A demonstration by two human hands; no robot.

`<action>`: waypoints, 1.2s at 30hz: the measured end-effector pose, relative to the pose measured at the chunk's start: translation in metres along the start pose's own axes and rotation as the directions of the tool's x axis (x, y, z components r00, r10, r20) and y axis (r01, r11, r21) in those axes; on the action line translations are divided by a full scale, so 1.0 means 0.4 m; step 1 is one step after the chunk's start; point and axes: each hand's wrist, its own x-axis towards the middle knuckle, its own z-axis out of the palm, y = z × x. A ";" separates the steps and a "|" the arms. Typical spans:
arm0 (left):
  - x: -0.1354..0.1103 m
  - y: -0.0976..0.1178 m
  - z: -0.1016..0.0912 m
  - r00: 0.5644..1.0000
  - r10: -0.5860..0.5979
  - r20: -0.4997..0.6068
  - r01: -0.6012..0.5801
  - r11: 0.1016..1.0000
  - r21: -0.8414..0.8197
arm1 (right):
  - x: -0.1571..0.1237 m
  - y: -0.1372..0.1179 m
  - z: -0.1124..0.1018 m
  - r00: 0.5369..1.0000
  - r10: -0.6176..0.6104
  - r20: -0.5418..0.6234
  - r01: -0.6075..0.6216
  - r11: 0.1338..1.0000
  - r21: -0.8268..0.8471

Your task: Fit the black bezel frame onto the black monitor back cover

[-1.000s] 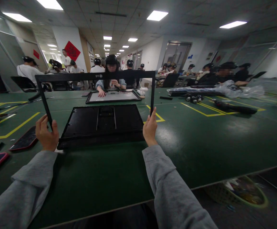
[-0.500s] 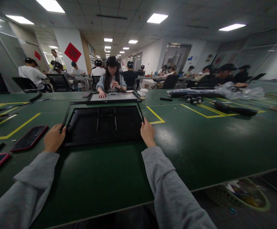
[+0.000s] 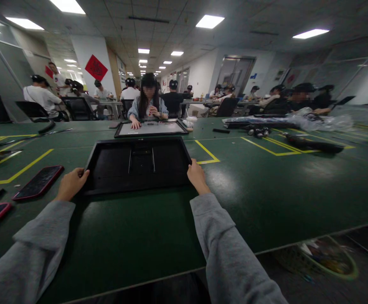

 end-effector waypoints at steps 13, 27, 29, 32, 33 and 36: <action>0.013 -0.007 0.032 0.998 0.055 -0.008 -0.055 0.998 0.009 | -0.014 -0.007 0.002 0.999 0.030 0.012 -0.030 1.000 -0.004; -0.004 0.081 0.073 0.992 0.120 -0.041 -0.125 0.980 -0.156 | -0.037 -0.045 -0.038 0.913 -0.145 -0.380 0.108 0.987 -0.119; -0.022 0.152 0.089 0.992 0.127 -0.017 -0.128 0.978 -0.167 | -0.051 -0.068 -0.039 0.901 -0.200 -0.386 0.177 0.980 -0.095; -0.061 0.281 0.117 0.989 0.148 0.001 -0.144 0.966 -0.214 | -0.077 -0.101 -0.026 0.905 -0.243 -0.348 0.238 0.970 -0.058; -0.076 0.326 0.128 0.988 0.152 0.005 -0.146 0.957 -0.249 | -0.085 -0.109 -0.019 0.910 -0.256 -0.326 0.254 0.966 -0.052; -0.118 0.454 0.159 0.980 0.188 0.063 -0.148 0.905 -0.398 | -0.101 -0.124 0.002 0.928 -0.271 -0.256 0.270 0.962 -0.040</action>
